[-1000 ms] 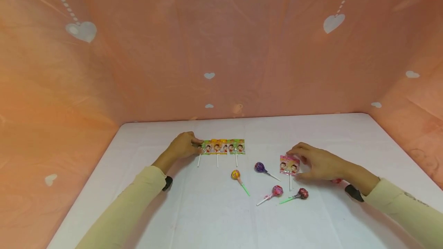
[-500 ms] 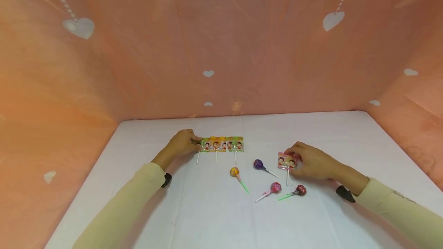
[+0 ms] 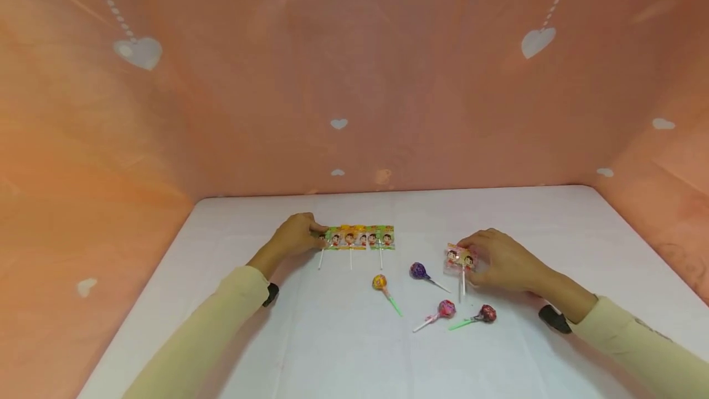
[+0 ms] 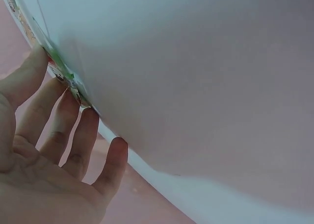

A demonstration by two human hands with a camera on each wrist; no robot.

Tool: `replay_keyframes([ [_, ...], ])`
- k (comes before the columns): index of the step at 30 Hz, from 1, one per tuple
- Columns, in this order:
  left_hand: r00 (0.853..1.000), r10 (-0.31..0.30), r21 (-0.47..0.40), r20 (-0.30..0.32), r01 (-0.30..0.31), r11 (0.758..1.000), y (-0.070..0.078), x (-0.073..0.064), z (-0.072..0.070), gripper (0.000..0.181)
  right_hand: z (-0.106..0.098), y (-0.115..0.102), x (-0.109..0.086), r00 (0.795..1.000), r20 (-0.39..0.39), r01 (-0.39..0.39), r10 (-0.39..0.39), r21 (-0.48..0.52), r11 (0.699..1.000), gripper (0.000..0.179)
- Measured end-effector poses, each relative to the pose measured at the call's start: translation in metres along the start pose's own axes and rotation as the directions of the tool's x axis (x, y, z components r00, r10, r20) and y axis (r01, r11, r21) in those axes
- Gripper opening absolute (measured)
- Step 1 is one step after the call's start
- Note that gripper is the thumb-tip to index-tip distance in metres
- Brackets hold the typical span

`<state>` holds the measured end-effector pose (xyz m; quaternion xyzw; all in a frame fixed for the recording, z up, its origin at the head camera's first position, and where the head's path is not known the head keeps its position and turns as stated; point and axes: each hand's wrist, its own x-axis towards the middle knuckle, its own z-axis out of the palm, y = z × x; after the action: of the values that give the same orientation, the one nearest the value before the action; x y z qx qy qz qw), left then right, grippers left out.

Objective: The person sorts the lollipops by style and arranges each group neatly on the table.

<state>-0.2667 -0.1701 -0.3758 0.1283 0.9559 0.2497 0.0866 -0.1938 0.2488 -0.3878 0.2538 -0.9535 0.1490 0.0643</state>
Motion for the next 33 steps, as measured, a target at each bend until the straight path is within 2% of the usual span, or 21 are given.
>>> replay_keyframes([
  [4,1.0,-0.004,0.018,-0.001,0.004,1.0,0.002,0.0,0.0,0.039,-0.001,-0.001,-0.001,1.0,0.004,-0.021,0.021,0.016,1.0,0.052],
  [9,1.0,0.011,0.023,-0.003,-0.011,1.0,0.001,0.001,0.001,0.039,-0.001,-0.003,0.0,1.0,-0.022,-0.004,0.004,0.003,1.0,0.052],
  [13,1.0,0.007,0.024,-0.006,-0.007,1.0,0.0,0.001,0.001,0.039,0.0,-0.005,0.004,0.999,-0.032,0.017,-0.017,-0.01,1.0,0.051],
  [21,1.0,0.022,0.037,-0.013,-0.021,0.999,0.001,0.002,-0.001,0.039,0.002,-0.008,0.013,1.0,-0.027,-0.001,0.001,-0.004,1.0,0.051],
  [33,0.999,0.039,0.049,-0.037,-0.037,0.998,-0.005,0.006,0.004,0.038,0.012,-0.008,0.029,0.999,-0.027,0.038,-0.038,0.007,0.999,0.051],
])
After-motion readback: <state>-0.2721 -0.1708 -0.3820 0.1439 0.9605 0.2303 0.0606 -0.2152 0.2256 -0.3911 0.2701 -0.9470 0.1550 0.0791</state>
